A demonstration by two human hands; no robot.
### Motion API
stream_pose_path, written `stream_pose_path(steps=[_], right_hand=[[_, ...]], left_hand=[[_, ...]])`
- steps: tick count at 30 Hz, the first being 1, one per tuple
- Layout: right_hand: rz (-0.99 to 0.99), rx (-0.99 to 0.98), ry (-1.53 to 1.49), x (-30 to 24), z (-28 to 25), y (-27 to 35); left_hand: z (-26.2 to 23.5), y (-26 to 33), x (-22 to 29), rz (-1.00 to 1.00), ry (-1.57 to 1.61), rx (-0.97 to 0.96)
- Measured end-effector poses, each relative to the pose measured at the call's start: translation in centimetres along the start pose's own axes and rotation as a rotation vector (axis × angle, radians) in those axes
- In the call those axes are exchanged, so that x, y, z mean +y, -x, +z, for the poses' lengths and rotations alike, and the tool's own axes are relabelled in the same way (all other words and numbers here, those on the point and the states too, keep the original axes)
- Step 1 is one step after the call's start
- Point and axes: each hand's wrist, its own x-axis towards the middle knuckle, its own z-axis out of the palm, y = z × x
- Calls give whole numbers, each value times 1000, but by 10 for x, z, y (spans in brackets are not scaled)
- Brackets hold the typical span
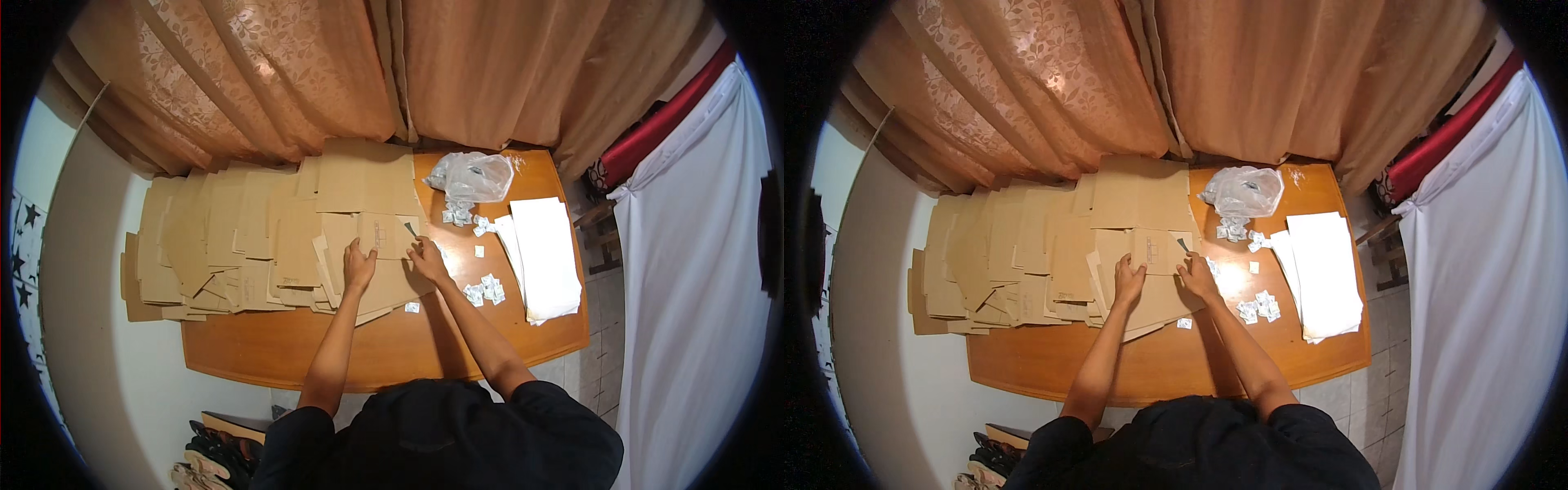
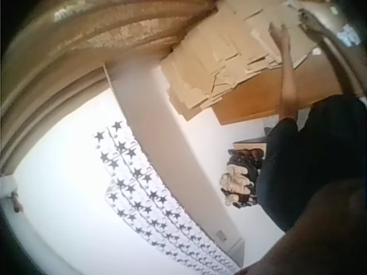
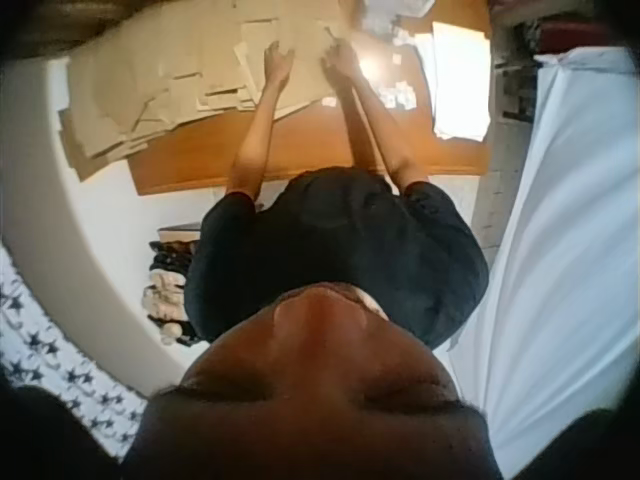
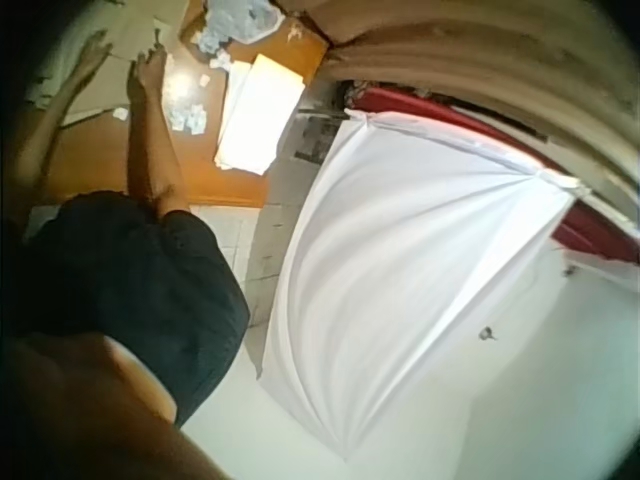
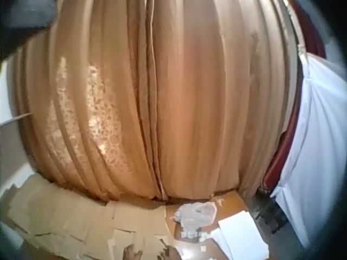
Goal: Assembling cardboard shoe boxes, lining them with tissue paper, and stacking them on a storage shelf.
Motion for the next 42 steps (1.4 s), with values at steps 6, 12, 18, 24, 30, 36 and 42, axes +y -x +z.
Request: stream_pose_path(steps=[6, 12, 18, 24, 30, 36, 42], right_hand=[[86, 159, 197, 22, 32, -15], [133, 122, -166, 32, 32, -23], [101, -6, -446, 5, 21, 9], [264, -188, -790, -22, -9, 63], [163, -227, -959, -42, -53, 108], [-70, -195, -872, -66, -98, 131], [-90, -66, -788, -93, -141, 162]], left_hand=[[3, -8, -6, -34, -114, 50], [3, -8, -5, -127, -59, 32], [10, 1, -32, -146, 151, 99], [-14, 42, -31, 13, 420, 38], [-50, 94, 16, 160, 506, 146], [-73, 133, 57, 318, 720, 40], [-73, 162, 113, 348, 814, 99]])
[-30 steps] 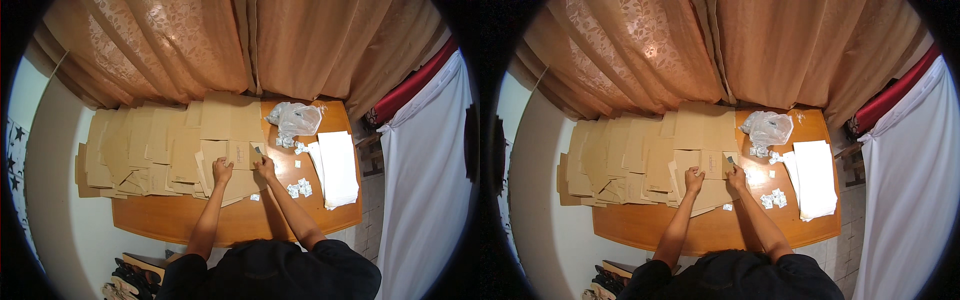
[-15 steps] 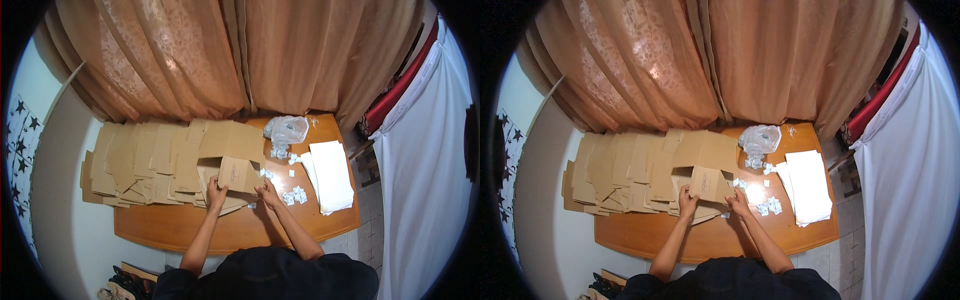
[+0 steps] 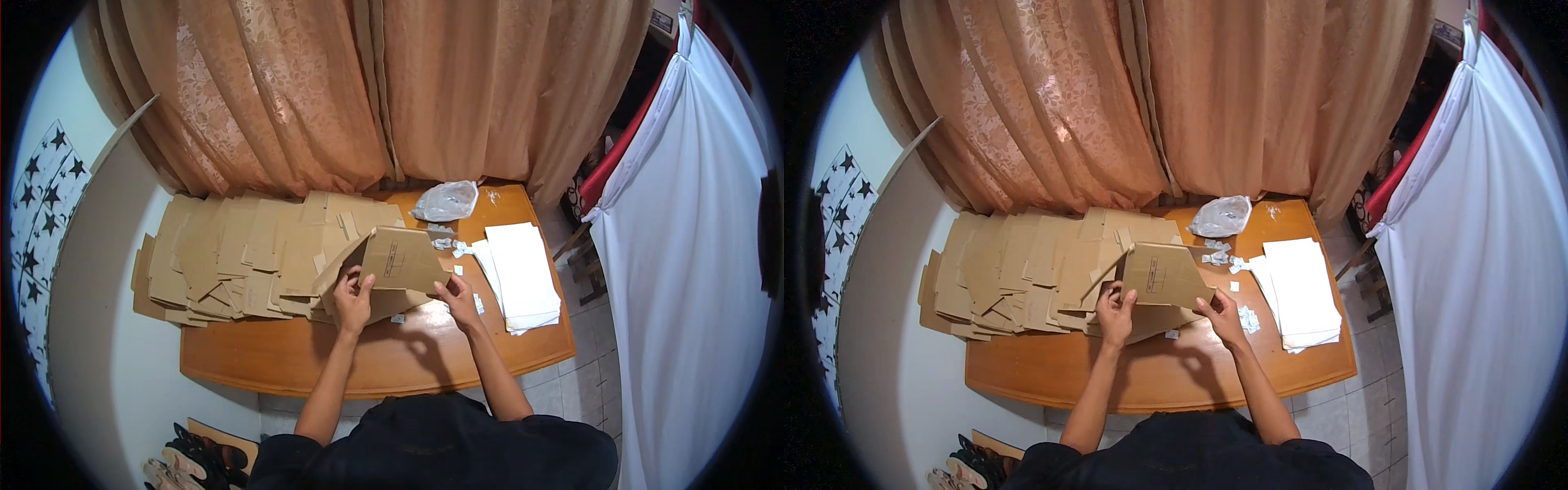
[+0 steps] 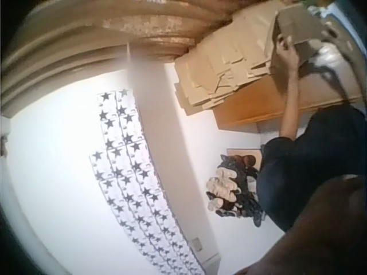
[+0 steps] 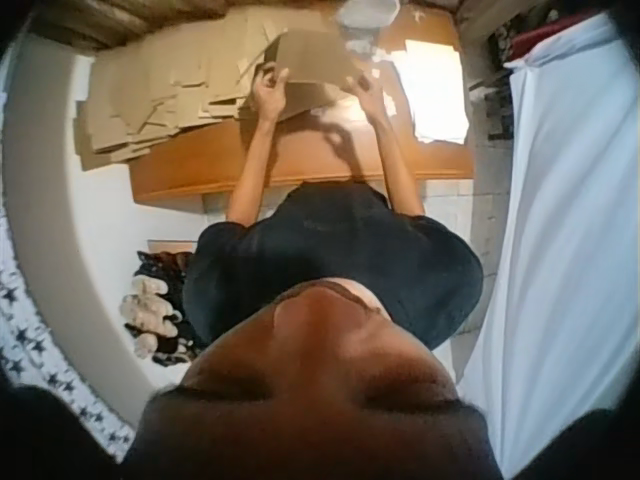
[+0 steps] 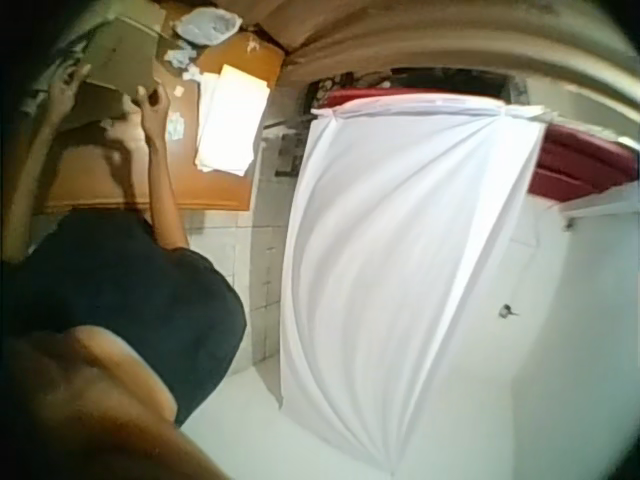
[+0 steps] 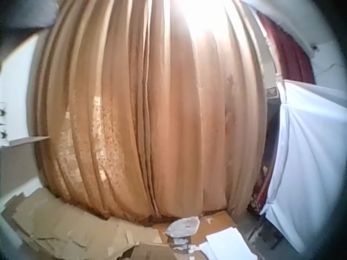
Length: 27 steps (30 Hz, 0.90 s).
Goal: Assembling cardboard shoe boxes, lining them with tissue paper, and stacking them on a storage shelf.
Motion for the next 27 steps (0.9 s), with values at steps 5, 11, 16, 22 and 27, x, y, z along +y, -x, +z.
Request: stream_pose_path(steps=[5, 11, 16, 22, 27], right_hand=[[-155, 169, -172, -10, -39, 34], [-386, 144, 522, -31, -92, 66], [-363, 243, 607, -52, -131, 100], [-354, 203, 727, -65, -156, 148], [-347, 155, 728, -63, -161, 161]], left_hand=[[25, 17, 64, 48, 173, 10], [41, 36, 91, -135, 446, -251], [76, 59, 69, -353, 472, -208], [83, 95, 12, -431, 186, -35], [97, 176, -14, -468, 103, 130]])
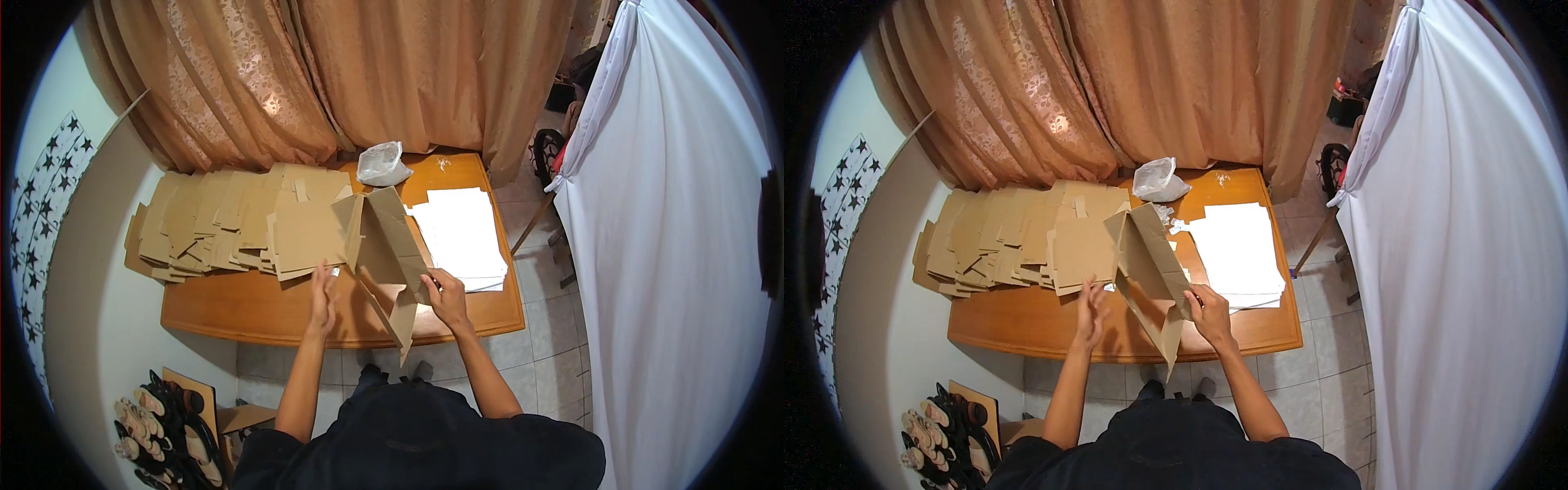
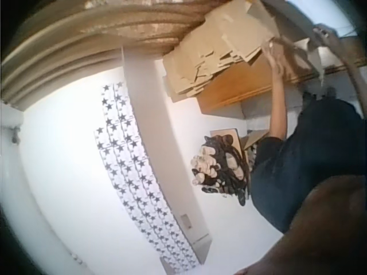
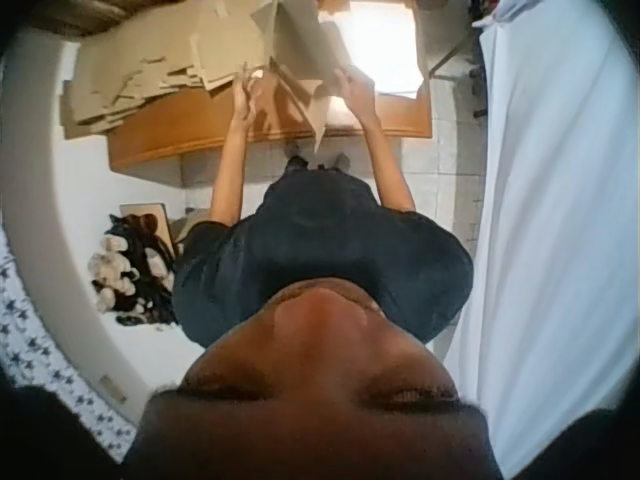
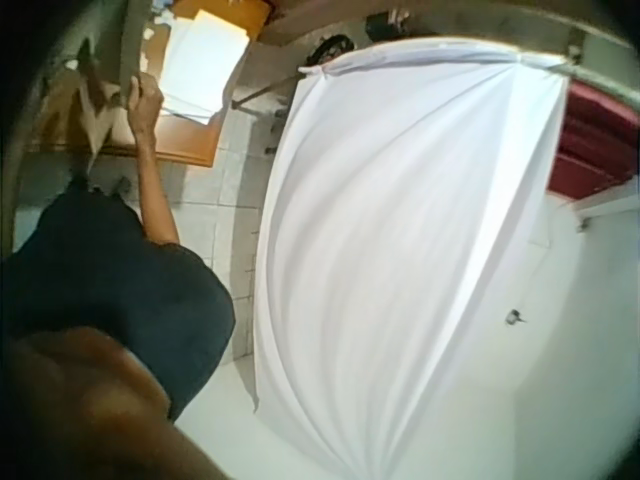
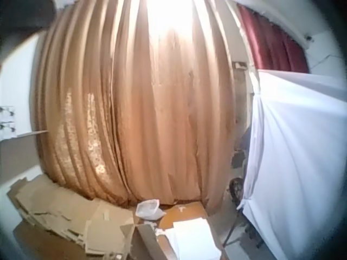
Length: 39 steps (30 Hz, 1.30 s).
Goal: Assembling cardboard shoe boxes, lining them with tissue paper, and stacking them on a storage shelf.
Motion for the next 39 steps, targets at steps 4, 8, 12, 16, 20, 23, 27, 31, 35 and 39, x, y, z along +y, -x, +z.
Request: stream_pose_path(steps=[4, 8, 12, 16, 20, 23, 27, 31, 35, 39], right_hand=[[-63, -62, -9, -4, 3, 2], [-47, -106, -21, -7, 11, 4], [-87, -64, -55, -20, 31, 1], [-79, -108, -21, -22, 47, 4], [28, -151, 19, -5, 57, 6], [165, -218, -36, 11, 66, 12], [205, -177, -110, 7, 76, 16], [214, -212, -159, 5, 82, 13], [270, -348, -338, -14, 83, 15], [258, -337, -152, -4, 97, 12]], left_hand=[[0, 42, -32, -171, -86, -294], [4, 48, -30, -205, -156, -420], [-9, 45, -43, 201, -261, -402], [-30, 37, -42, 118, -418, -227], [-45, 33, -1, 382, -771, -35], [-36, 45, 62, 274, -972, -49], [-34, 43, 85, 265, -1048, -22], [-38, 54, 120, 299, -1082, -99], [-46, 68, 156, 387, -1086, -107], [-66, 21, 106, 413, -1065, -100]])
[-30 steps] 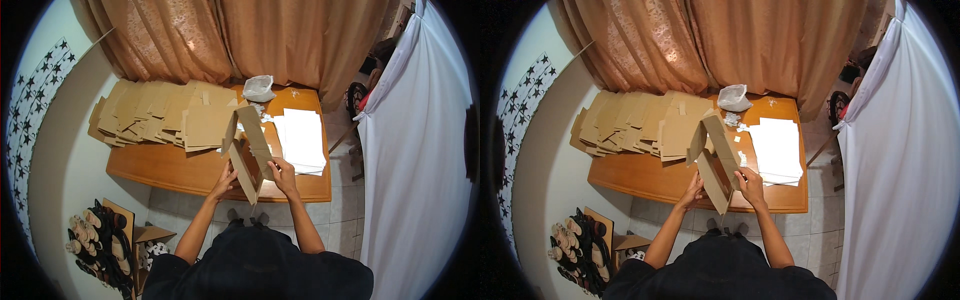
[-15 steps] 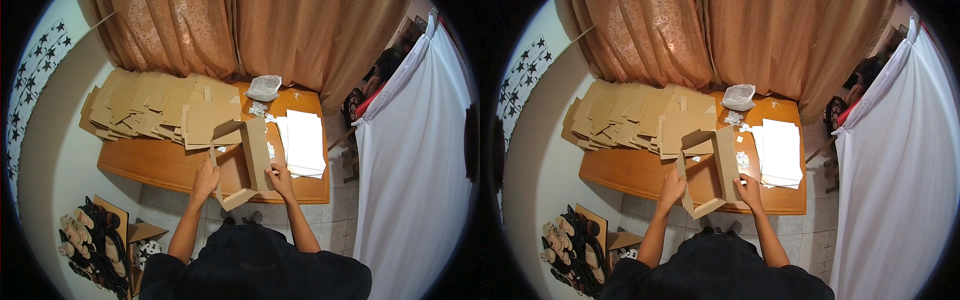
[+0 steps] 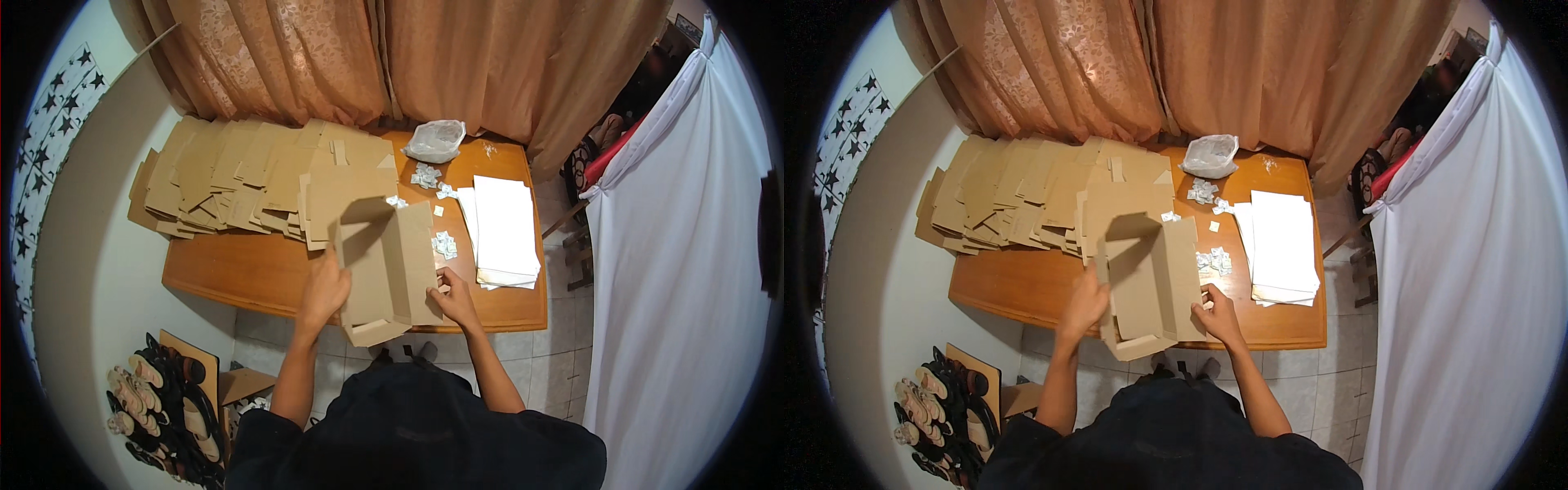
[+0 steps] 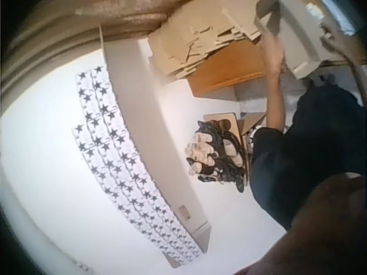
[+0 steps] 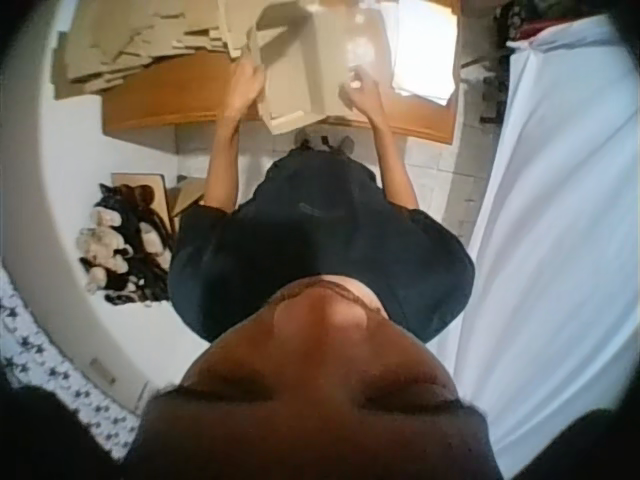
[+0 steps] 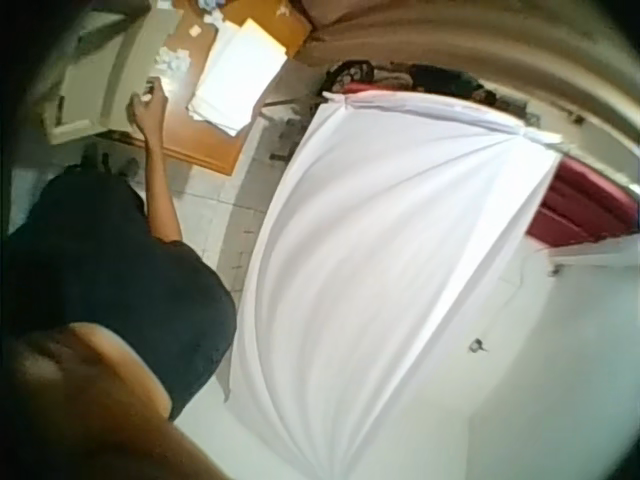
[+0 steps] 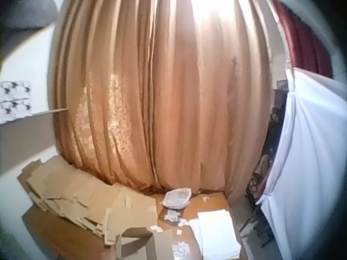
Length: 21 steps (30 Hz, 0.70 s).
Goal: Assembling cardboard shoe boxes, lining them with tissue paper, and stacking them on a storage shelf.
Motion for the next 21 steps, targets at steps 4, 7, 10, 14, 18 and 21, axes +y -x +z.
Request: stream_pose_path(steps=[4, 7, 10, 14, 18, 21], right_hand=[[-62, 49, 122, 9, 4, -6], [4, 34, 179, 1, 4, -10], [-13, 65, 252, 15, 11, -15], [-93, 20, 294, 48, 30, -13], [-109, 22, 319, 57, 35, -10], [-99, -6, 286, 60, 34, -8]], left_hand=[[47, -20, -12, -103, -18, -134], [75, -28, -21, -152, -3, -173], [104, -32, -37, -244, -19, -125], [134, -18, -66, -205, 68, -60], [151, -1, -76, -92, 190, -84], [153, 7, -80, -56, 223, -160]])
